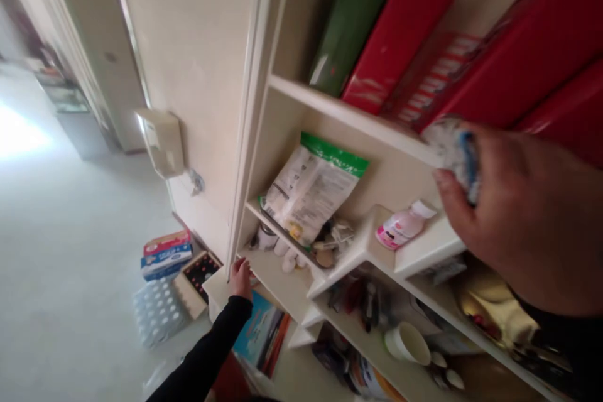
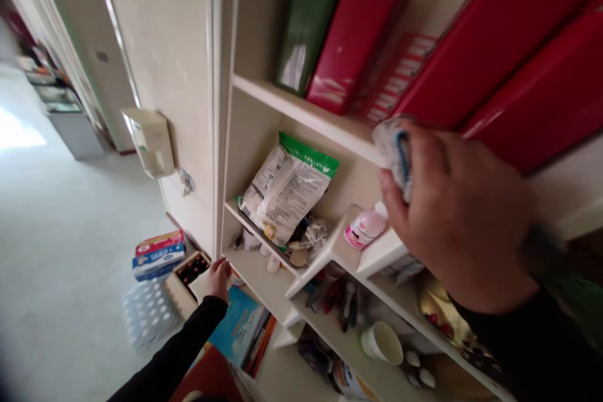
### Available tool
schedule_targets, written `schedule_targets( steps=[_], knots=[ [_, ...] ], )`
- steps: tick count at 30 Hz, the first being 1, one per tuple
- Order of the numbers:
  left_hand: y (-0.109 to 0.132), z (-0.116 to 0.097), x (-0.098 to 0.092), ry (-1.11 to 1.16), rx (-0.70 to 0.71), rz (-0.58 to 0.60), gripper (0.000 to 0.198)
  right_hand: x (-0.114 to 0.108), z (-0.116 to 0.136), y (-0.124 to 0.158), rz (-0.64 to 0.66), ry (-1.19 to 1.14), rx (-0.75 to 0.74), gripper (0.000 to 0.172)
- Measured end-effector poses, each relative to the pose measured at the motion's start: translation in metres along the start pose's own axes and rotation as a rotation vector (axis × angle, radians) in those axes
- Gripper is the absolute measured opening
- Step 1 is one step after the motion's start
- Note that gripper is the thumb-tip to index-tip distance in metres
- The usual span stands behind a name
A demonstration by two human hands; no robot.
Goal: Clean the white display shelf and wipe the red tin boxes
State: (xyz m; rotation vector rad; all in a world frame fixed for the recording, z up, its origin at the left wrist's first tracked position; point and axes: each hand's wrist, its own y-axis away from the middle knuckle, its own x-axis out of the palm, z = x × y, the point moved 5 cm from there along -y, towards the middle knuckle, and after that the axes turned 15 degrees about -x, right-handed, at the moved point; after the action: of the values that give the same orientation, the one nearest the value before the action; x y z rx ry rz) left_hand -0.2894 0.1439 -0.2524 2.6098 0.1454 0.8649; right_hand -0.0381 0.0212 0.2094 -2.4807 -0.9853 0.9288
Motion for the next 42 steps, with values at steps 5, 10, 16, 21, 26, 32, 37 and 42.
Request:
schedule_targets(
  steps=[5,10,16,21,26,32,37,42],
  knots=[
    [0.037,-0.122,0.064,-0.096,0.507,-0.037,0.03,-0.016,0.012,-0.011,-0.234,0.011,-0.14,0.054],
    [0.097,-0.263,0.166,-0.253,1.242,0.224,0.024,-0.019,0.012,-0.009,-0.32,-0.015,-0.141,0.048],
    [0.07,-0.398,0.293,-0.57,1.429,0.162,0.074,-0.014,0.013,-0.011,-0.297,-0.113,-0.106,0.048],
    [0.03,-0.439,0.364,-0.672,1.076,0.136,0.128,-0.01,0.013,-0.012,-0.294,-0.126,-0.087,0.049],
    [0.019,-0.436,0.38,-0.61,0.921,0.244,0.154,-0.012,0.015,-0.011,-0.322,-0.084,-0.087,0.047],
    [0.012,-0.437,0.376,-0.61,0.938,0.266,0.128,-0.011,0.014,-0.012,-0.273,-0.096,-0.061,0.049],
    [0.014,-0.441,0.373,-0.621,0.994,0.196,0.107,-0.012,0.014,-0.012,-0.222,-0.109,-0.043,0.05],
    [0.026,-0.443,0.365,-0.595,1.038,0.059,0.105,-0.014,0.015,-0.013,-0.207,-0.138,-0.014,0.053]
  ],
)
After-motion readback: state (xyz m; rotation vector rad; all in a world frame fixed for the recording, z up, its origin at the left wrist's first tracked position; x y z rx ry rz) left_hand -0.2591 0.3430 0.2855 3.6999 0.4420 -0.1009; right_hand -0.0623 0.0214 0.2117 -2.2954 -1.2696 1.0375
